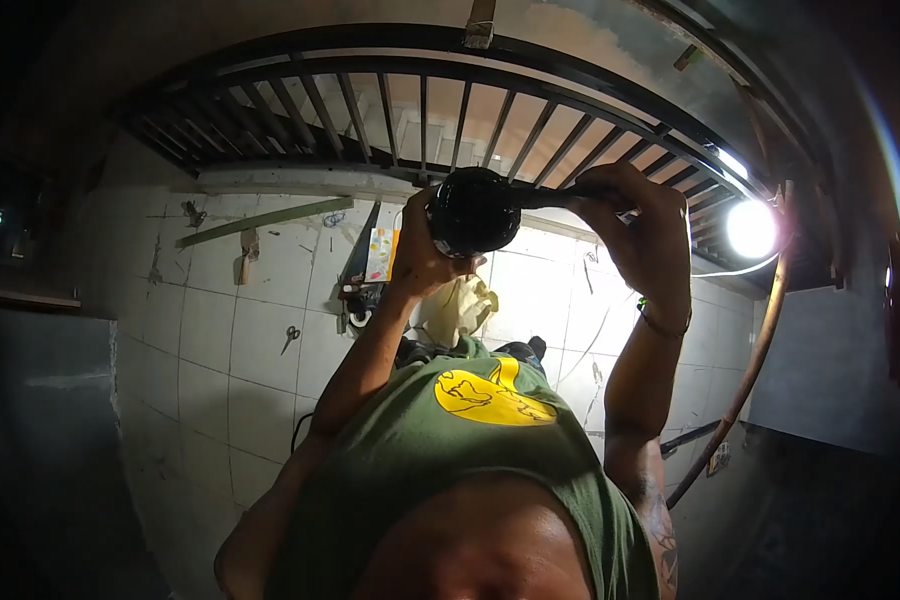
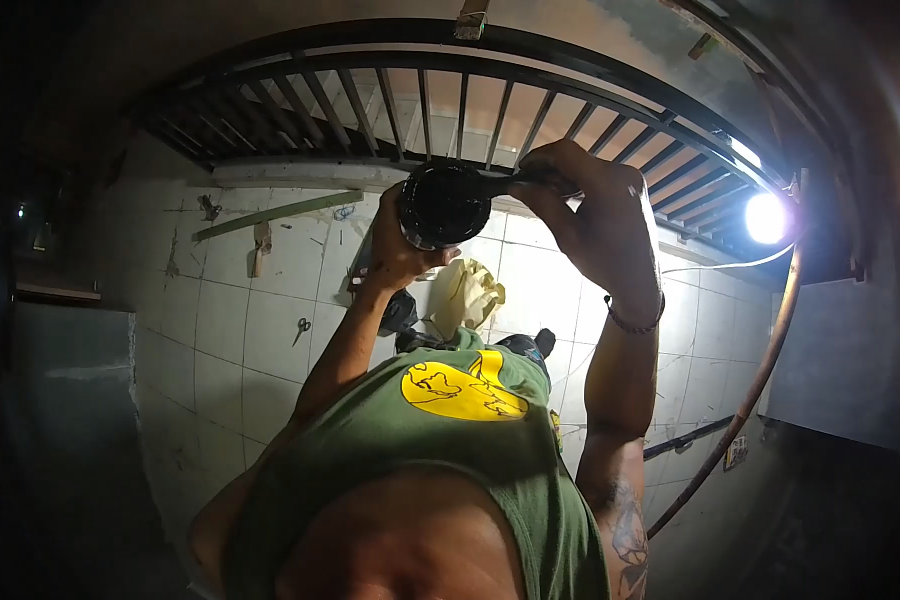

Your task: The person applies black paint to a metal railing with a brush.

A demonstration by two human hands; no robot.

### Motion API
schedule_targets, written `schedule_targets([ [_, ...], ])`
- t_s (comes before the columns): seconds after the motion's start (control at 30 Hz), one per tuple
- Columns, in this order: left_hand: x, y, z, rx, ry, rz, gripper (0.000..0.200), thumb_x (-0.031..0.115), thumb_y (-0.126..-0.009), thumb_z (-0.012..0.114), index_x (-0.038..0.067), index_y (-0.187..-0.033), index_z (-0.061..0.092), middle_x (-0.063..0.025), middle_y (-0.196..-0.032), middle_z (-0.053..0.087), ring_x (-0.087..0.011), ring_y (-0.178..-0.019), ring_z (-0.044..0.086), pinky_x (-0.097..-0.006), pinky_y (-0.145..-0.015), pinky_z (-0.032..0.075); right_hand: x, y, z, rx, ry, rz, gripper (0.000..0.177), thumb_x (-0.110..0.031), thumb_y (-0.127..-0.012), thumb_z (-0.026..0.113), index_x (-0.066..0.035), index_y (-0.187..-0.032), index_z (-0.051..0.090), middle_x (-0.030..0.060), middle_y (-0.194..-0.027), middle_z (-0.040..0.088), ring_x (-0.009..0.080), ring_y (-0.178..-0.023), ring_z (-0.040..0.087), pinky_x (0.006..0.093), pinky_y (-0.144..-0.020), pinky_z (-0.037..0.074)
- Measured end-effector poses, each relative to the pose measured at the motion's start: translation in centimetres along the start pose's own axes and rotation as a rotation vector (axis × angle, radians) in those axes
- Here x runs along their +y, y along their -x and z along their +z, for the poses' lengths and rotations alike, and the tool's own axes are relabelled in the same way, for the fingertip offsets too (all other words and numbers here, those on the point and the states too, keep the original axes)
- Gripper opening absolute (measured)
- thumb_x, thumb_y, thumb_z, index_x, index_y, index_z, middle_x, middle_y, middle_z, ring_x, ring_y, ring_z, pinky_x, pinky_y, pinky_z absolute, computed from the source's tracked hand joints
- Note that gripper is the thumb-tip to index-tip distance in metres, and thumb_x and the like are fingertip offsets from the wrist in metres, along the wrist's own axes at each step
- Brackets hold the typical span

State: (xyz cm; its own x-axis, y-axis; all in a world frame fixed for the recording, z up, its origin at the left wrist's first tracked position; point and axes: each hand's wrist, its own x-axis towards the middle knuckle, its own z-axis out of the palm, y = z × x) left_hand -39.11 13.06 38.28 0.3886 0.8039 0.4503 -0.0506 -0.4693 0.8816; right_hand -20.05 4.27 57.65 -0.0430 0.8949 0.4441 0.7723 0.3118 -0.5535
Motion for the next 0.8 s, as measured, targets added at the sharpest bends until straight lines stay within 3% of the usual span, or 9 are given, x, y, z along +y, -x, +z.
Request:
schedule_targets([
  [0.17,0.8,-0.4,0.0,-0.025,-0.079,0.047,0.098,0.021,-0.050,0.089,0.000,-0.128,0.033,-0.0177,-0.118,0.048,-0.0299,-0.111,0.051,-0.0385,-0.094,0.044,1.6,0.6,2.3,-0.024,-0.039,-0.080,0.018,-0.007,-0.077,0.071,-0.001,-0.093,0.065,0.0098,-0.081,0.069,0.0201,-0.071,0.069,0.0263,-0.062,0.053],
  [0.2,1.2,-0.5,0.2,-0.049,-0.035,0.042,0.099,0.022,-0.049,0.089,0.001,-0.128,0.034,-0.0174,-0.119,0.048,-0.0299,-0.112,0.050,-0.0385,-0.095,0.044,2.4,0.9,2.8,-0.023,0.070,-0.172,0.018,-0.006,-0.078,0.070,-0.003,-0.094,0.065,0.0107,-0.083,0.068,0.0236,-0.070,0.067,0.0297,-0.061,0.053],
  [0.27,1.0,-0.5,0.4,-0.078,0.015,0.037,0.099,0.022,-0.048,0.089,0.001,-0.128,0.034,-0.0174,-0.120,0.049,-0.0297,-0.113,0.051,-0.0386,-0.096,0.043,3.1,1.7,3.3,0.008,0.250,-0.251,0.021,-0.003,-0.073,0.073,-0.004,-0.092,0.067,0.0091,-0.090,0.069,0.0204,-0.075,0.068,0.0277,-0.064,0.055],
  [0.37,1.5,-1.1,0.4,-0.124,0.065,0.046,0.101,0.023,-0.047,0.090,0.001,-0.129,0.034,-0.0174,-0.121,0.051,-0.0292,-0.115,0.051,-0.0388,-0.097,0.043,3.8,3.3,3.4,0.063,0.318,-0.388,0.021,-0.003,-0.073,0.073,-0.005,-0.093,0.067,0.0092,-0.093,0.069,0.0223,-0.079,0.068,0.0298,-0.066,0.056],
  [0.63,2.8,-3.0,1.0,-0.243,0.185,0.047,0.100,0.020,-0.045,0.089,0.002,-0.129,0.037,-0.0163,-0.120,0.054,-0.0282,-0.114,0.053,-0.0388,-0.098,0.043,4.6,5.3,2.9,0.132,0.373,-0.510,0.027,-0.003,-0.073,0.065,0.000,-0.100,0.063,0.0143,-0.097,0.065,0.0246,-0.081,0.065,0.0315,-0.065,0.054],
  [0.7,3.2,-3.4,1.0,-0.281,0.208,-0.032,0.100,0.019,-0.044,0.089,0.002,-0.128,0.038,-0.0155,-0.119,0.055,-0.0286,-0.113,0.054,-0.0389,-0.098,0.043,4.5,5.4,2.6,0.153,0.420,-0.568,0.026,-0.004,-0.074,0.065,0.001,-0.099,0.062,0.0160,-0.097,0.065,0.0249,-0.081,0.065,0.0316,-0.065,0.055],
  [0.8,2.7,-3.7,1.1,-0.310,0.157,0.039,0.101,0.018,-0.043,0.089,0.003,-0.128,0.038,-0.0149,-0.119,0.056,-0.0286,-0.114,0.054,-0.0389,-0.098,0.044,4.3,5.3,2.2,0.153,0.433,-0.525,0.022,-0.005,-0.078,0.068,-0.003,-0.099,0.064,0.0132,-0.097,0.068,0.0230,-0.080,0.067,0.0299,-0.066,0.056],
])
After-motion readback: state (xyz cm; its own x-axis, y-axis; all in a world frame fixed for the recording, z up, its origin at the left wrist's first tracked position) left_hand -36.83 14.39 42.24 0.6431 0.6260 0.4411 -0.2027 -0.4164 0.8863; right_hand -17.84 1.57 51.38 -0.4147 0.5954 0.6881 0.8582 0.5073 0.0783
